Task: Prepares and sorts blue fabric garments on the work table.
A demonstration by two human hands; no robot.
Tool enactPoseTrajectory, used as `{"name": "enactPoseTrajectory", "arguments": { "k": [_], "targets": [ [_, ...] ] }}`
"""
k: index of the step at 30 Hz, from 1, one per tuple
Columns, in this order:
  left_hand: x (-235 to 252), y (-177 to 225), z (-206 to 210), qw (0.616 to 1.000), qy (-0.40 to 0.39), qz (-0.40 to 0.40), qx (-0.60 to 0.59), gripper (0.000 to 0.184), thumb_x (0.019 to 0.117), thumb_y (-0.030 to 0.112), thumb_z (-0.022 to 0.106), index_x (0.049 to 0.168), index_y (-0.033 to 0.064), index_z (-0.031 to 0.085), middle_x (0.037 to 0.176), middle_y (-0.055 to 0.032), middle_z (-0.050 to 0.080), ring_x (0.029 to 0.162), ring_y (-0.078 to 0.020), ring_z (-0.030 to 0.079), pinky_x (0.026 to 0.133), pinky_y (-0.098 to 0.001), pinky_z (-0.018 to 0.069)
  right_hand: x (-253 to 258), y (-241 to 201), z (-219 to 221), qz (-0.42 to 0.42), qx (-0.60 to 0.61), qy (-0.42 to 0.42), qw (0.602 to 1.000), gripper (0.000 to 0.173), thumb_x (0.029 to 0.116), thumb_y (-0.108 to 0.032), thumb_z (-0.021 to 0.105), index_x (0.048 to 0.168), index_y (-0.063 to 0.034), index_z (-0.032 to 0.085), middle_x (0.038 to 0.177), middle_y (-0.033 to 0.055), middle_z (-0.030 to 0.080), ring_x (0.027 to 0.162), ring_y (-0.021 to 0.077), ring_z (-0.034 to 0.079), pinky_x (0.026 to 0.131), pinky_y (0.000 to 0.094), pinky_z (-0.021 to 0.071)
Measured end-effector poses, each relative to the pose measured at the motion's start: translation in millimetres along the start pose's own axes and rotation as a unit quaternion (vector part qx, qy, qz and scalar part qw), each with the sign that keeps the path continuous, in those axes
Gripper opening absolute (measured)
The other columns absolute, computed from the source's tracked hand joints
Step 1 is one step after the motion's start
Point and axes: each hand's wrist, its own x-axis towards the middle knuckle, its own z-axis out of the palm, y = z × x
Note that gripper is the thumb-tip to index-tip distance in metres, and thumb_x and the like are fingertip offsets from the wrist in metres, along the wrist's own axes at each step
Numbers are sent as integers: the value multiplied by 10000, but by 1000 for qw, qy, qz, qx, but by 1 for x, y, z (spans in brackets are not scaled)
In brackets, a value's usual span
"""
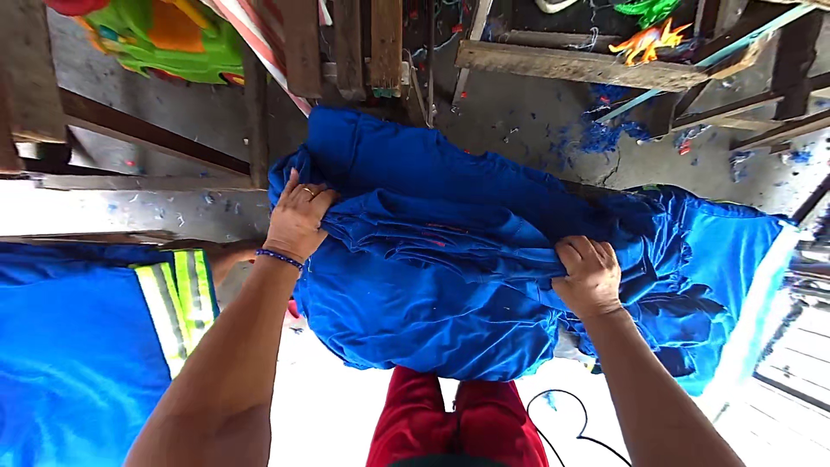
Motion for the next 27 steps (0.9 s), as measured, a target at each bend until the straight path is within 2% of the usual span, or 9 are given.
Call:
{"name": "enactPoseTrajectory", "arguments": {
  "k": [3,7,11,14,16,19,21,23,27],
  "targets": [
    [-43,25,-36,998,38,20,39,307,907,62,546,1163,-40,680,1075,-304,691,1042,-511,664,968,-654,464,-26,-18,-38,-36,-9,52,998,195,842,-82,560,939,16,698,933,234,722,813,418,699,687,554,517],
    [-97,72,-100,989,116,42,80,255,990,137,533,1145,17,697,1010,-228,699,969,-395,675,884,-550,496,-52,-31,-94,-41,-9,72,997,278,968,-226,504,957,5,658,883,234,696,794,393,672,717,514,501],
    [-52,84,-129,982,152,42,106,205,978,128,553,1066,-8,678,959,-269,689,910,-443,660,826,-572,468,-12,-4,-99,0,50,-25,998,272,845,-75,588,1004,122,689,987,343,689,919,536,669,819,673,482],
    [13,52,-96,997,29,-54,52,246,910,40,609,1122,-52,694,1123,-302,697,1077,-497,662,946,-669,445,56,21,-52,88,94,-183,974,282,870,41,679,1136,133,667,1114,369,662,1080,581,618,955,767,397],
    [47,24,-56,987,-90,-133,6,312,902,11,660,1210,-35,683,1233,-282,671,1205,-478,611,1062,-686,374,95,33,-5,157,70,-295,940,376,938,-63,701,1295,41,649,1236,326,655,1204,551,578,1057,760,334],
    [71,-1,-10,971,-159,-176,-18,326,902,2,673,1226,-23,683,1259,-251,669,1247,-441,596,1105,-679,342,131,42,43,192,38,-397,897,452,967,-143,695,1385,-4,596,1288,332,628,1261,552,539,1054,777,303],
    [72,-7,-5,972,-146,-183,-34,348,894,20,672,1240,-16,682,1267,-245,669,1251,-427,596,1100,-676,332,146,42,49,185,18,-443,877,566,931,-129,738,1434,24,529,1349,351,577,1305,562,496,1039,803,292],
    [67,-11,-7,975,-137,-169,-41,327,876,49,698,1198,-4,707,1216,-230,696,1201,-416,629,1080,-671,353,158,20,37,159,3,-442,883,869,811,-160,860,1522,47,406,1490,356,443,1414,571,350,1063,850,172],
    [69,-14,-29,976,-155,-146,-39,248,888,103,694,1114,11,738,1120,-206,724,1119,-398,660,1074,-642,364,185,-99,3,-8,69,-322,944,1292,646,-366,973,1597,68,214,1630,327,249,1520,498,228,1178,762,121]
  ]
}}
